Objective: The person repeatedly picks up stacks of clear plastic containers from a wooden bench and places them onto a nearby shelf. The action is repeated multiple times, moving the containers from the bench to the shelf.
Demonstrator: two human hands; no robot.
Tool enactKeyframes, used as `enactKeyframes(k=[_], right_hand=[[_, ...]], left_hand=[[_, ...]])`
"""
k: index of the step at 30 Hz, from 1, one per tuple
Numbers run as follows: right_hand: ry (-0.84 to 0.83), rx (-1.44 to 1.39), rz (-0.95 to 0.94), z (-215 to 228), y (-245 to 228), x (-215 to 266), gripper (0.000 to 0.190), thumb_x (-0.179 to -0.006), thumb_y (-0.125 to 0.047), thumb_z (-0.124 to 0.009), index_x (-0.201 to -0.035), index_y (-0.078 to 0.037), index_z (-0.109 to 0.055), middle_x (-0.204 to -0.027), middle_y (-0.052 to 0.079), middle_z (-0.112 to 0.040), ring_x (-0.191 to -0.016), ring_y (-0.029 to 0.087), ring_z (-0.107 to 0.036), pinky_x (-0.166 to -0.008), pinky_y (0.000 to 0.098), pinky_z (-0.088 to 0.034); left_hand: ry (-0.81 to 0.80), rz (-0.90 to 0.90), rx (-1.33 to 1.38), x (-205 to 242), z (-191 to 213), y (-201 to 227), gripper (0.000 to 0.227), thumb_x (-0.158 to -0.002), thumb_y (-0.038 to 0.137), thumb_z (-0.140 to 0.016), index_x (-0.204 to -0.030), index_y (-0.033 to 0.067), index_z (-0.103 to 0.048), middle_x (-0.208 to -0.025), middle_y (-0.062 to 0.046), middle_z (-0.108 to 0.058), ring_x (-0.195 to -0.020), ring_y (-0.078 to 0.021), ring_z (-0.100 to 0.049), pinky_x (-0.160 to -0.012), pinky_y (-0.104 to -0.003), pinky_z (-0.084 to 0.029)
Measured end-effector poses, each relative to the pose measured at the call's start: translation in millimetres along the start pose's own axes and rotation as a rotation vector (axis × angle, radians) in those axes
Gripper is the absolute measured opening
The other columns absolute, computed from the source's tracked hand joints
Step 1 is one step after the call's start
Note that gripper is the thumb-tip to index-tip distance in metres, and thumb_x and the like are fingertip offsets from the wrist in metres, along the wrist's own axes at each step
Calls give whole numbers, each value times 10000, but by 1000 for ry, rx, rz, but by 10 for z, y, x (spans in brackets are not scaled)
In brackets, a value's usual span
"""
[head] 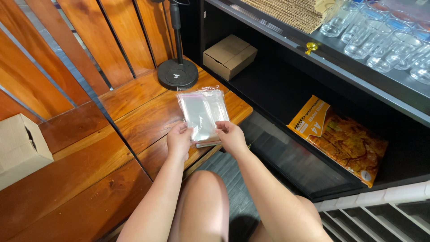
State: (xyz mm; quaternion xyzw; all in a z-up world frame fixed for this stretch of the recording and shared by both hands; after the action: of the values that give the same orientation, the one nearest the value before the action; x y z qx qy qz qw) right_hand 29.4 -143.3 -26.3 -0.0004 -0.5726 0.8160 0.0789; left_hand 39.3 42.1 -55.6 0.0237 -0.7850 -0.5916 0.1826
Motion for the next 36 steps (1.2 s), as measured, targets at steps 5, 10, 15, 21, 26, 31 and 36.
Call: enactKeyframes(k=[5,10,15,21,26,31,36], right_hand=[[1,-133,-19,67,-199,195,513,-939,-71,-711,-1434,-8,-588,-1170,210,-722,-976,175,-697,-769,284,-637],[20,-249,-40,199,-263,276,454,-956,-66,-679,-1375,84,-594,-965,213,-755,-757,194,-753,-633,271,-653],[87,-362,64,522,-401,424,438,-923,21,-678,-1356,67,-627,-962,216,-753,-751,200,-739,-678,274,-665],[245,-435,213,1148,-659,627,422,-912,64,-653,-1334,61,-639,-980,146,-745,-760,127,-700,-717,226,-648],[395,-465,330,1903,-901,911,394,-920,68,-663,-1310,16,-661,-965,128,-732,-758,134,-701,-705,273,-663],[538,-457,431,2659,-1045,1139,372,-947,60,-649,-1309,-25,-648,-981,90,-714,-780,96,-682,-723,247,-664],[672,-386,532,3416,-1111,1367,343,-971,30,-686,-1302,-42,-633,-976,92,-715,-794,135,-736,-733,279,-690]], left_hand=[[-6,-54,45,98,-35,99,431,-942,50,-678,-1356,-27,-588,-1143,-163,-676,-958,-221,-678,-716,-436,-672],[-14,-156,-32,293,-162,343,448,-925,34,-719,-1357,-36,-619,-1179,-185,-717,-1058,-209,-669,-833,-399,-659],[-137,-223,14,453,-417,516,365,-930,49,-725,-1283,1,-646,-1133,-132,-735,-911,-161,-678,-700,-360,-674],[-276,-271,44,1025,-988,1002,410,-924,85,-746,-1313,25,-632,-1145,-160,-745,-888,-210,-713,-606,-402,-673],[-408,-355,-11,1543,-1618,1519,373,-920,93,-737,-1268,-4,-644,-1051,-194,-734,-823,-220,-711,-537,-373,-689],[-556,-404,-1,1848,-2394,1753,393,-896,95,-745,-1262,-16,-656,-1037,-211,-730,-804,-233,-736,-518,-376,-703],[-694,-412,52,2197,-3073,1915,435,-866,90,-743,-1263,-65,-656,-978,-244,-699,-597,-274,-760,-472,-328,-686]])
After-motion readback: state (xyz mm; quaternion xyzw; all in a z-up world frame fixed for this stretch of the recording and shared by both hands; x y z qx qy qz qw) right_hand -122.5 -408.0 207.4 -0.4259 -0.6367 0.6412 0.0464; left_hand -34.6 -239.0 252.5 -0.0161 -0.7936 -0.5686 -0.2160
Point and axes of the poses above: each hand's wrist, its own x-axis away from the middle knuckle, its own z-axis out of the back of the hand, y = z × x, the point moved 2 cm from there along -x, towards the middle knuckle
